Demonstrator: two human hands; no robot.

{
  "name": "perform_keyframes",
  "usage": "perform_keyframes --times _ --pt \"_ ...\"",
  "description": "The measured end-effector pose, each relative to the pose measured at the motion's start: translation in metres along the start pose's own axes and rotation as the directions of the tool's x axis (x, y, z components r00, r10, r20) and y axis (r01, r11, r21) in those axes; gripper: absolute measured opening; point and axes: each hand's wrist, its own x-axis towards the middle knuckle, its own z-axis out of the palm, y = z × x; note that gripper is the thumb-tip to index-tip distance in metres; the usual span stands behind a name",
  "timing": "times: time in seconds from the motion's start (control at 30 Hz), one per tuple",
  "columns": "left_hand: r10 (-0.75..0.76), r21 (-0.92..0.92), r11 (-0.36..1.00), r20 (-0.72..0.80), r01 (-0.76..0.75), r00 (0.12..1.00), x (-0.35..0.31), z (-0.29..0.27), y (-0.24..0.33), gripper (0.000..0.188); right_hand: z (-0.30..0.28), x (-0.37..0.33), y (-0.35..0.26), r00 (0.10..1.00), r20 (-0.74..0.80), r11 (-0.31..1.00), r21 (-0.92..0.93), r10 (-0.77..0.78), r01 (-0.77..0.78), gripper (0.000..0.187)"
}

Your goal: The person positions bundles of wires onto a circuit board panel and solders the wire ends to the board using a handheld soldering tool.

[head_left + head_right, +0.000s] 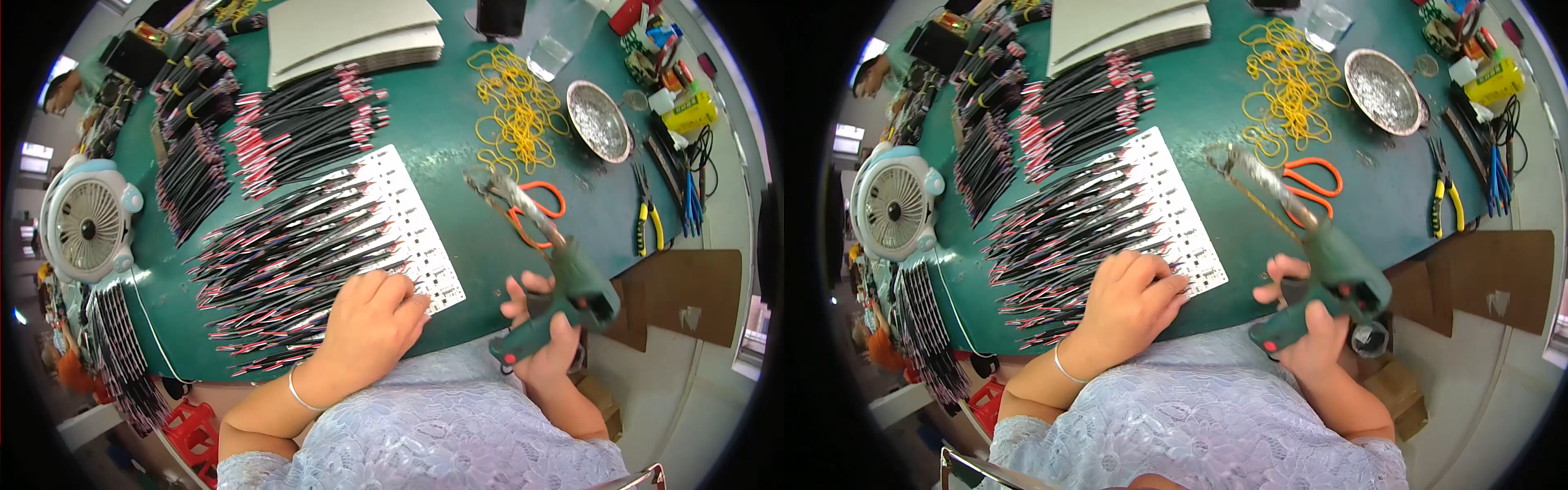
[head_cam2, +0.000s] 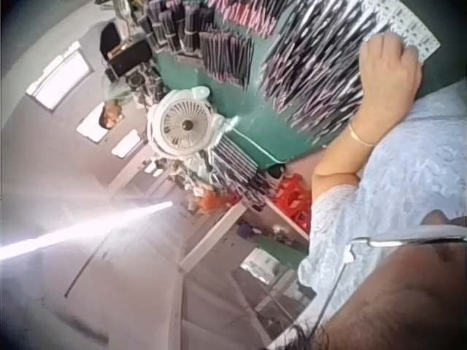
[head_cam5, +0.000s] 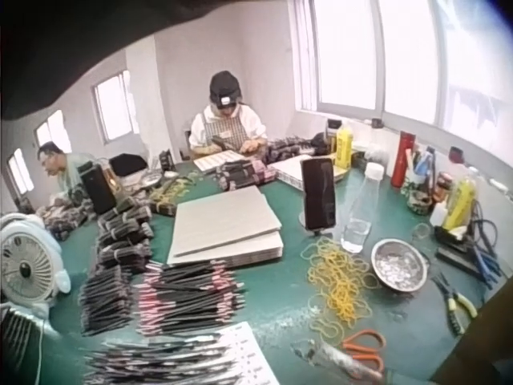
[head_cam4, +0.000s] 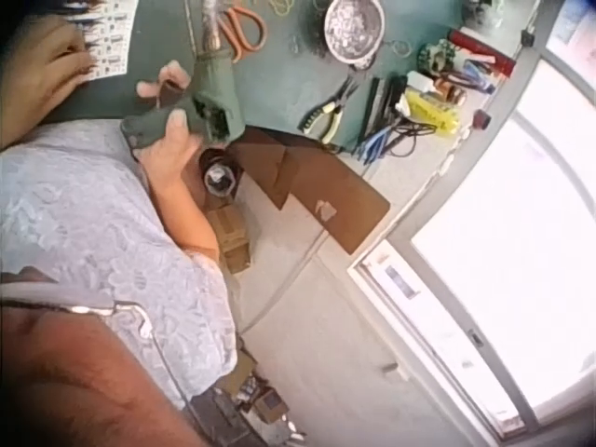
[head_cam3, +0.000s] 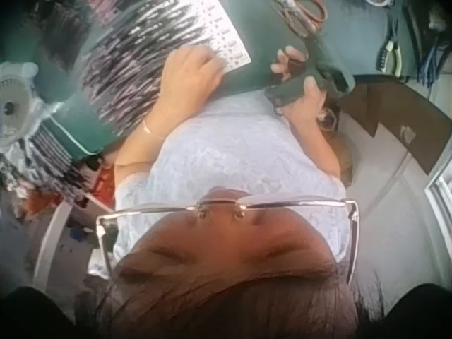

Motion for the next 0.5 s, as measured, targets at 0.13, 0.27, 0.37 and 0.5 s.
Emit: perform_keyframes --times 0.13,0.27,0.37,0.5 --pt "-0.086 0.233 0.966 -0.105 0.109 0.991 0.009 -0.018 -0.038 0.059 0.031 0.038 0.018 0.999 -0.019 0.990 0.139 -0.036 0.038 0.051" --pt "-0.202 0.316 0.915 -0.184 0.253 0.962 -0.011 -0.018 -0.077 0.066 0.047 0.045 0.028 0.999 0.034 0.984 0.177 -0.036 0.029 0.048" --pt "-0.198 0.304 0.921 -0.171 0.243 0.965 -0.021 -0.016 -0.076 0.061 0.049 0.039 0.029 0.995 0.087 0.986 0.161 -0.045 0.031 0.047" --pt "-0.211 0.266 0.935 -0.108 0.233 0.971 -0.040 -0.023 -0.068 0.060 0.045 0.026 0.028 0.995 0.100 0.985 0.170 0.000 -0.017 0.049"
